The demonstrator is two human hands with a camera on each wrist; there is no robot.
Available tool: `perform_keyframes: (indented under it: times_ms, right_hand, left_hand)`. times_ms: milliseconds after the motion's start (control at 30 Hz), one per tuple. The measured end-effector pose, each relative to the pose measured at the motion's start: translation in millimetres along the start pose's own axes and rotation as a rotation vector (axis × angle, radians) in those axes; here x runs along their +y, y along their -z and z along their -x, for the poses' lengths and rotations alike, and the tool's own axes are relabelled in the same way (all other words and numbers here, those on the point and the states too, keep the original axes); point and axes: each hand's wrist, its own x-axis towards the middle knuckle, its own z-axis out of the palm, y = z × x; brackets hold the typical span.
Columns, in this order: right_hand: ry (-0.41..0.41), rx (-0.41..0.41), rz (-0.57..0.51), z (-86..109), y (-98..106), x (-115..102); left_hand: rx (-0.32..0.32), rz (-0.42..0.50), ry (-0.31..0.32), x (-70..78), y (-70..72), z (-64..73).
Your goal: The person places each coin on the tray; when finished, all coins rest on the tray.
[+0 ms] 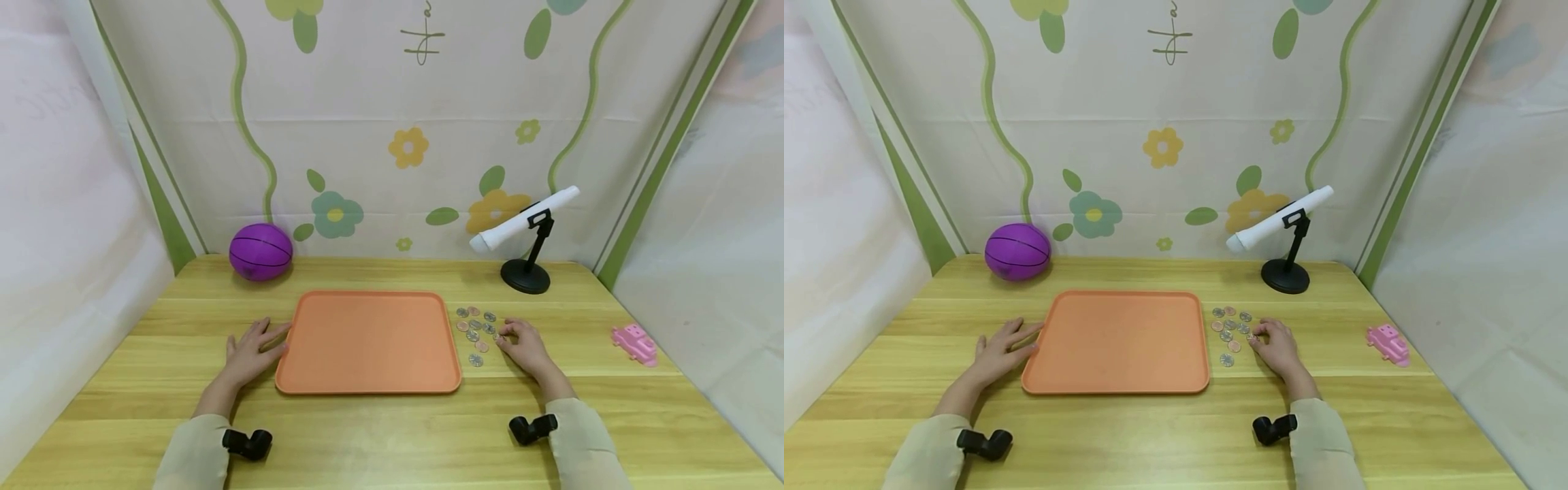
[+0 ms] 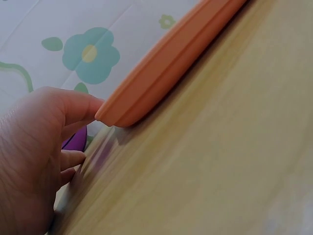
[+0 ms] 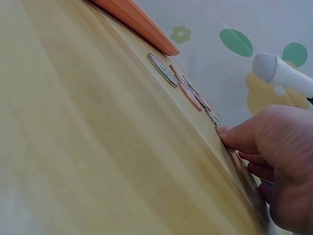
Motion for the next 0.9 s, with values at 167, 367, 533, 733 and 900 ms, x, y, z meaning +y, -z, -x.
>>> perform_keyframes:
  times_ms: [167, 367, 533, 733, 900]
  right_hand:
    - [-0.022, 0.002, 0.023, -0.6, -0.8, -2.3]
    - [-0.041, 0.053, -0.019, 0.4, -2.8, -1.3]
    - [-0.059, 0.056, -0.056, -0.1, -1.6, -2.8]
    - [-0.071, 0.018, -0.063, -2.7, 3.8, -3.2]
    - [-0.133, -0.018, -0.186, -6.5, 9.1, -5.7]
  left_hand:
    - [-0.002, -0.004, 0.007, -1.6, -0.3, -0.3]
    - [0.001, -0.010, 0.009, -3.1, -1.5, -0.4]
    - [0.004, -0.016, 0.007, -3.7, -1.3, -0.3]
    - [0.005, -0.018, 0.004, -2.8, -0.3, -0.1]
    - [0.001, -0.017, 0.009, -2.3, -0.1, -0.4]
